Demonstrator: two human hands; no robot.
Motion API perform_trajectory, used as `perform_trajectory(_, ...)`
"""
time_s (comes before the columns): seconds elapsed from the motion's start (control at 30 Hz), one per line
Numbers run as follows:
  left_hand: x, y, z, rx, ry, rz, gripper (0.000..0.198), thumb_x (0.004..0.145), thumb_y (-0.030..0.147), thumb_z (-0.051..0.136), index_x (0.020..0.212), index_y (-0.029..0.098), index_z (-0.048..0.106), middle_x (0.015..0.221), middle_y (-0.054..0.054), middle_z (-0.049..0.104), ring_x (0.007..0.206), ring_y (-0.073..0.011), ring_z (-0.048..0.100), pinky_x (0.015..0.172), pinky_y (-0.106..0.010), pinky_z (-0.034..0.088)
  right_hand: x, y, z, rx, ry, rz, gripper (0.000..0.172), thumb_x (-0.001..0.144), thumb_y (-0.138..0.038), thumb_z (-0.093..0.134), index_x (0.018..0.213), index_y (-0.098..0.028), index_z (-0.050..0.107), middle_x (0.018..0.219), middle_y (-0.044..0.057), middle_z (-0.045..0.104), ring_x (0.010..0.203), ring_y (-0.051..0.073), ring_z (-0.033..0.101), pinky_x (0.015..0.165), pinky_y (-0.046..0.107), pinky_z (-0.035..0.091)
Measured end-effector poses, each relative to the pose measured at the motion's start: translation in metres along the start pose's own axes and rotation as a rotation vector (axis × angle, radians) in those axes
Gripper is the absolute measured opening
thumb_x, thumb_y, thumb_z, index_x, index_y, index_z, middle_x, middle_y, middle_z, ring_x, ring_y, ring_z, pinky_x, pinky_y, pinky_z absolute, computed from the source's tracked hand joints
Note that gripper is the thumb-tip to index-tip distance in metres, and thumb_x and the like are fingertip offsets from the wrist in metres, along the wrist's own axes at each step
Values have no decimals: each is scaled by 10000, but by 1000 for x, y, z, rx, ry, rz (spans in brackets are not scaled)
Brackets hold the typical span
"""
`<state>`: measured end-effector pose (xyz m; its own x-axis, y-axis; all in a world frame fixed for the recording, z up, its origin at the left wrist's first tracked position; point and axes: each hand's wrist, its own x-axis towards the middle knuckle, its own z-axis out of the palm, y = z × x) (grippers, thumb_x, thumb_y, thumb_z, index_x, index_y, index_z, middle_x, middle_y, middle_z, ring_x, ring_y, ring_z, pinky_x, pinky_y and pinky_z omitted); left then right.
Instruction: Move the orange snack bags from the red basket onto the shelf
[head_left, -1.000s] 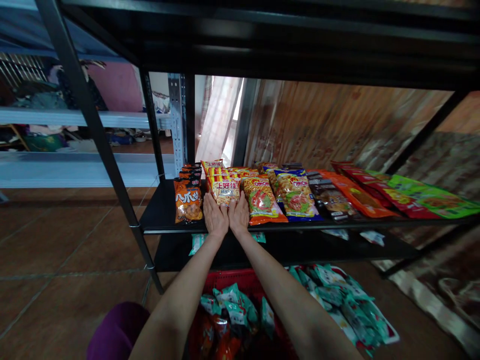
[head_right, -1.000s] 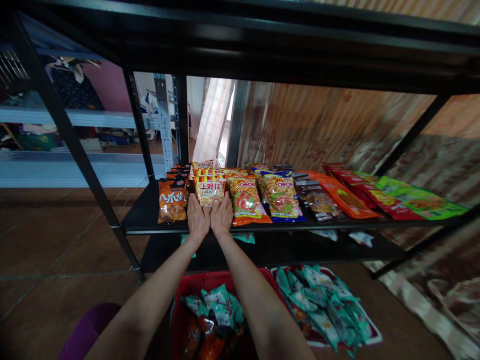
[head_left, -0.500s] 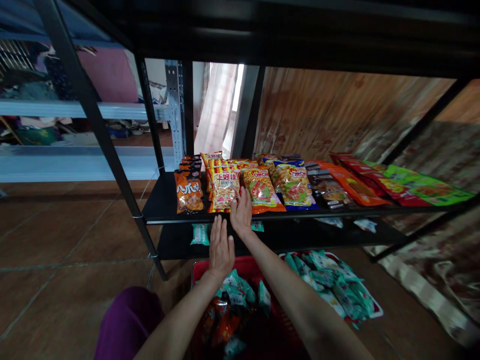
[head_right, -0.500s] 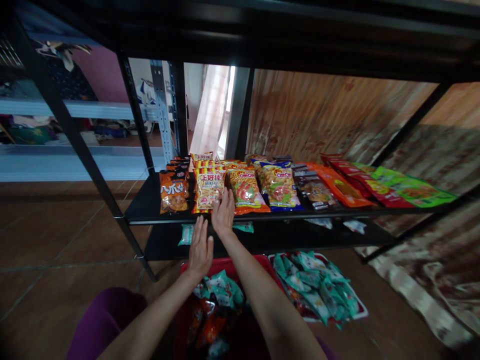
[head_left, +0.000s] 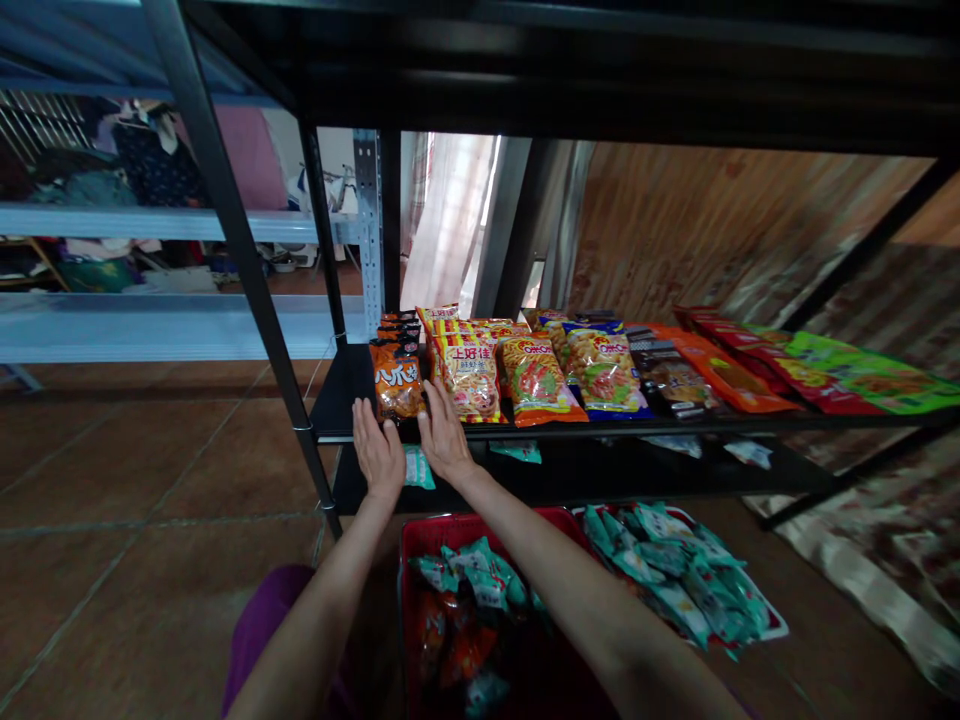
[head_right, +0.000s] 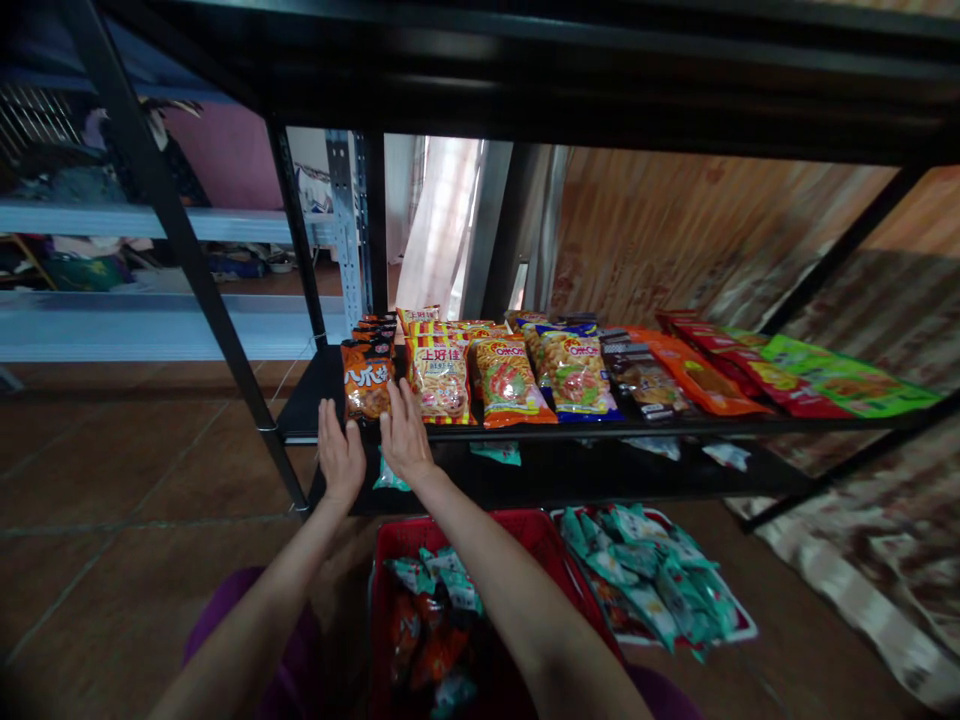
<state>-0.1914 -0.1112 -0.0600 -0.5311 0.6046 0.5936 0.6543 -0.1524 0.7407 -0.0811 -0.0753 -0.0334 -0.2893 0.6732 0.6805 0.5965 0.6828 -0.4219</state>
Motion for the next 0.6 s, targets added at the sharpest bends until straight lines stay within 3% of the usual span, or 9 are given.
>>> perform_trajectory(0.13,41,-9,0,-10,-140,-148,572,908,307,306,1411,34,319,1454,-220,366,1368,-250,325,1122,-397,253,23,-7,22,111,-27,170,579,949,-380,225,1443,-82,266,1515,144,274,1431,212,168,1152,433,223)
perform_trajectory(0.27,55,-8,2,1,-268,-201,578,903,265,324,1429,28,285,1439,-194,402,1323,-248,401,1093,-381,308,43,-10,34,226,-9,327,595,934,-399,254,1448,-100,261,1499,143,314,1407,239,246,1145,461,218)
perform_trajectory(0.47,57,-9,9,37,-267,-164,554,904,232,345,1431,69,297,1373,-156,500,1279,-231,457,1054,-366,364,48,-10,41,294,-29,429,596,923,-361,264,1438,-59,268,1479,177,342,1366,252,340,1134,436,242)
perform_trajectory(0.6,62,-13,16,10,-265,-123,558,910,229,334,1443,76,270,1365,-143,512,1263,-215,475,1037,-349,385,47,-3,46,335,41,432,592,924,-381,285,1442,-96,264,1486,149,341,1373,236,328,1138,426,232)
